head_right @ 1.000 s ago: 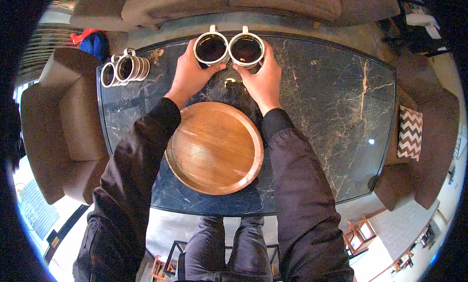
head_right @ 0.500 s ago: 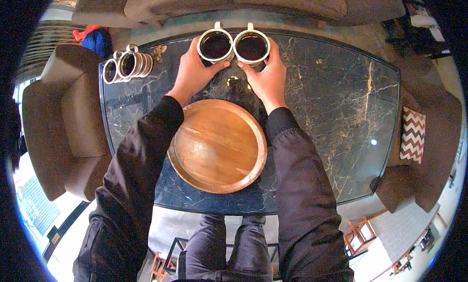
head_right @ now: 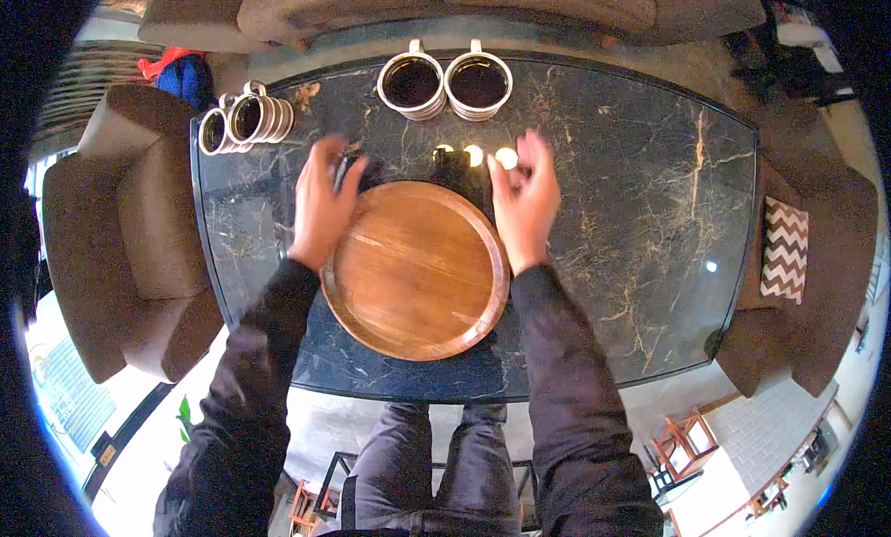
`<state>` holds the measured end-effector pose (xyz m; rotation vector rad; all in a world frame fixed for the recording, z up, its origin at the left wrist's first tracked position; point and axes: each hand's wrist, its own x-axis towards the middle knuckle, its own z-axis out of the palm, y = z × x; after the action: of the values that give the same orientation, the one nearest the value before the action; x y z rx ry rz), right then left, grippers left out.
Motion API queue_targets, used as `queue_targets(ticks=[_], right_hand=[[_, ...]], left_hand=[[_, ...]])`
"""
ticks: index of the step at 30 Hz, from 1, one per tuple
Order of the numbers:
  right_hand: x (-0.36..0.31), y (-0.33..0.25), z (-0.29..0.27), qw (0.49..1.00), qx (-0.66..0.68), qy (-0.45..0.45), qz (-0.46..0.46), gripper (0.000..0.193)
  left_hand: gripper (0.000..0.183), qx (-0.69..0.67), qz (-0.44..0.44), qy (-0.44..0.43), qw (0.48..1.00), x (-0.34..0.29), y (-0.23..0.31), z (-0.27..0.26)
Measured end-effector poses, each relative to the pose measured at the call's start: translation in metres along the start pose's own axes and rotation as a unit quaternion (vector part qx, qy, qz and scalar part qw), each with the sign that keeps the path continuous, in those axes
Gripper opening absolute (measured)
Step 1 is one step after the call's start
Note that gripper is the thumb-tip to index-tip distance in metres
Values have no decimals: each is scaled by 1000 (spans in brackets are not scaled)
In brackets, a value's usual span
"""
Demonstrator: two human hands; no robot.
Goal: Serving coffee by placing cups on a wooden tray and carrying them from the counter to dining tables.
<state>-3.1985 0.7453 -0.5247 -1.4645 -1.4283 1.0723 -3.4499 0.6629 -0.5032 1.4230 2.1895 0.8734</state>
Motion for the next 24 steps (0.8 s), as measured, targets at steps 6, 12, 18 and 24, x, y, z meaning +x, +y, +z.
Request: queue_targets(ticks=[6, 12, 18, 24], right_hand=[[-153, -15, -48, 941, -329, -75, -38, 36], [-284, -34, -127, 955, -279, -5, 100, 29], [-369, -120, -198, 938, -290, 120, 150, 31], [-419, -151, -247, 932, -203, 236, 183, 39]], left_hand=[[27, 167, -92, -111, 975, -146, -15, -51], [16, 14, -161, -118, 980, -266, 41, -77], [16, -32, -57, -185, 981, -265, 124, -127], [16, -53, 113, -163, 979, -269, 205, -128]])
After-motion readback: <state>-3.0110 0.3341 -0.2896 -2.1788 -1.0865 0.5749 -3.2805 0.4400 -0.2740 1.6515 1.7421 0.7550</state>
